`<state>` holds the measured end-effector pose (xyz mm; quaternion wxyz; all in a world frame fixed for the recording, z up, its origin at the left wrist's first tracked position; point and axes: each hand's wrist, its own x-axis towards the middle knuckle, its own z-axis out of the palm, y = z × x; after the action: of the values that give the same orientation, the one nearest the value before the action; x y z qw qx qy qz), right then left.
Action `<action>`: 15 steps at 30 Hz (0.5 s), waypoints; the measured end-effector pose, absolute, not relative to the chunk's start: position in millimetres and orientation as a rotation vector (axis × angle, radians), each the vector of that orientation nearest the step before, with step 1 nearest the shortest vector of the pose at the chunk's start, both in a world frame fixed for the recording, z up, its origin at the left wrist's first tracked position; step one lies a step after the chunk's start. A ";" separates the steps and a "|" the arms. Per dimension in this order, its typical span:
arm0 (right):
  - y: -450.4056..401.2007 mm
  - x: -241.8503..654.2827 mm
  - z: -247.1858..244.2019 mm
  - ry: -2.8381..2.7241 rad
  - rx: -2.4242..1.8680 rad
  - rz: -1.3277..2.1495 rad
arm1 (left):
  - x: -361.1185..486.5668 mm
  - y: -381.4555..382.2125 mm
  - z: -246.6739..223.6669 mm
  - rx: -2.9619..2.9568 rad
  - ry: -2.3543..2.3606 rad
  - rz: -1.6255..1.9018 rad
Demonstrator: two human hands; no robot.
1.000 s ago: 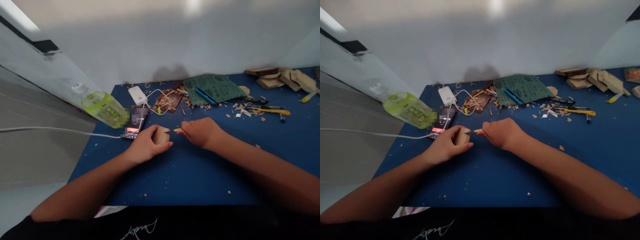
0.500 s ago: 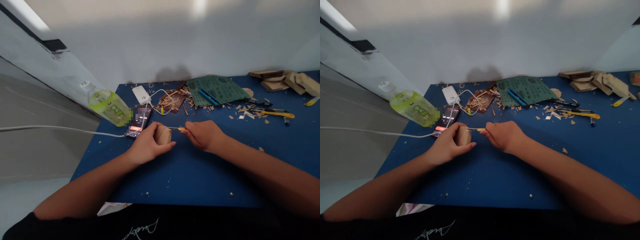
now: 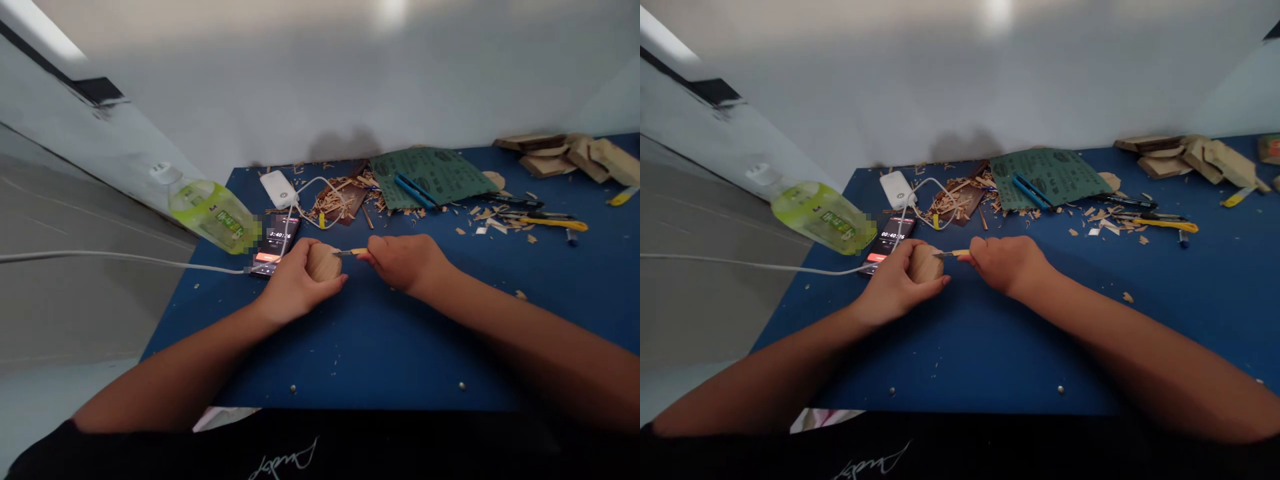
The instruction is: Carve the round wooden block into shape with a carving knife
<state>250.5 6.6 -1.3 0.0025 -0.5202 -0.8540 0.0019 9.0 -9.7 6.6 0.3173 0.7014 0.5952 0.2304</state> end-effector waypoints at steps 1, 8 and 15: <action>7.5 250.6 -3.3 -2.671 -1.631 -0.007 | 9.2 -7.8 6.3 1.839 1.567 0.593; 27.3 266.1 -5.8 -2.535 -1.877 -0.119 | 5.9 -10.8 8.4 1.832 1.546 0.584; 26.3 274.3 2.9 -2.511 -1.801 -0.090 | 2.6 -12.1 5.9 1.839 1.533 0.625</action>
<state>274.3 26.3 2.9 0.0253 -0.5824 -0.8120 -0.0291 2.6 -12.1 5.9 0.3275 0.7022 0.5854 0.2387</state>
